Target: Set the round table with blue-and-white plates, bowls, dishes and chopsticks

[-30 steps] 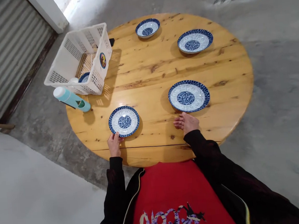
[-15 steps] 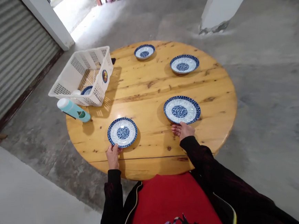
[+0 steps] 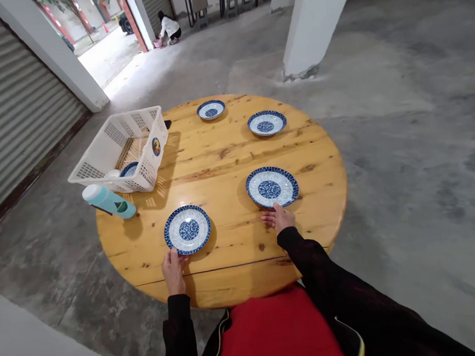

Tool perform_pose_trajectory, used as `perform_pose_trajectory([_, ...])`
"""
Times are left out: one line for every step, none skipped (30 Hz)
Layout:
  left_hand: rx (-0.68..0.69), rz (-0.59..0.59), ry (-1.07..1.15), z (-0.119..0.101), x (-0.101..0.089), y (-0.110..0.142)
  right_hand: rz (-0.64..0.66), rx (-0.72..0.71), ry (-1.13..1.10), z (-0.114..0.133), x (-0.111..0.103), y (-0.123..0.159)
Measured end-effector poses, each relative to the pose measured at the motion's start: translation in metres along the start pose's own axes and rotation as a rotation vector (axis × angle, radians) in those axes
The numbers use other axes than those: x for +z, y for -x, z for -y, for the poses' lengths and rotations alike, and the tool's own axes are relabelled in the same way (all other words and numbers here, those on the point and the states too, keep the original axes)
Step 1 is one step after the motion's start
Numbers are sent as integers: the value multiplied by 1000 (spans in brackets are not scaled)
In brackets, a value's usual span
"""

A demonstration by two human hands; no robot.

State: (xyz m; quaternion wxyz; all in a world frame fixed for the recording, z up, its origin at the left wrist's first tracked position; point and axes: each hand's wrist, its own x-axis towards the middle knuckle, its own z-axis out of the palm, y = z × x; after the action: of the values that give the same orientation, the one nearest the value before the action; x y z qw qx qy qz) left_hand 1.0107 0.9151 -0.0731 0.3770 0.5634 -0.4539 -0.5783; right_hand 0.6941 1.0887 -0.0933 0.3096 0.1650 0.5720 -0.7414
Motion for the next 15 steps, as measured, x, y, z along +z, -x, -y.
perform_pose_trajectory([4, -4, 23, 0, 0, 0, -2, -1, 12, 0, -1, 3])
perform_pose_trajectory([7, -5, 43, 0, -1, 0, -6, 0, 27, -1, -4, 8])
perform_pose_trajectory([11, -2, 58, 0, -1, 0, -8, 3, 45, -3, -6, 13])
perform_pose_trajectory([15, 1, 69, -1, 0, 0, -4, 8, 64, -5, -10, 19])
perform_pose_trajectory([17, -2, 76, -1, 0, 0, 5, 16, 85, -8, -14, 26])
perform_pose_trajectory([18, -10, 83, -2, 1, 1, 19, 28, 108, -12, -18, 33])
perform_pose_trajectory([20, -24, 90, -2, 1, 3, 40, 45, 134, -16, -23, 41])
perform_pose_trajectory([22, -41, 99, -1, 1, 6, 66, 66, 160, -21, -27, 50])
perform_pose_trajectory([22, -63, 106, 0, 0, 10, 98, 91, 188, -26, -31, 58])
perform_pose_trajectory([22, -89, 108, 1, -1, 15, 135, 117, 217, -30, -34, 66])
perform_pose_trajectory([22, -115, 101, 3, -4, 22, 176, 143, 245, -35, -37, 74])
perform_pose_trajectory([25, -142, 82, 5, -7, 31, 221, 167, 273, -38, -40, 81])
perform_pose_trajectory([32, -170, 52, 7, -10, 40, 268, 186, 301, -41, -42, 87])
perform_pose_trajectory([43, -195, 16, 9, -13, 50, 318, 201, 329, -42, -44, 91])
perform_pose_trajectory([56, -214, -21, 11, -15, 62, 368, 208, 353, -42, -47, 95])
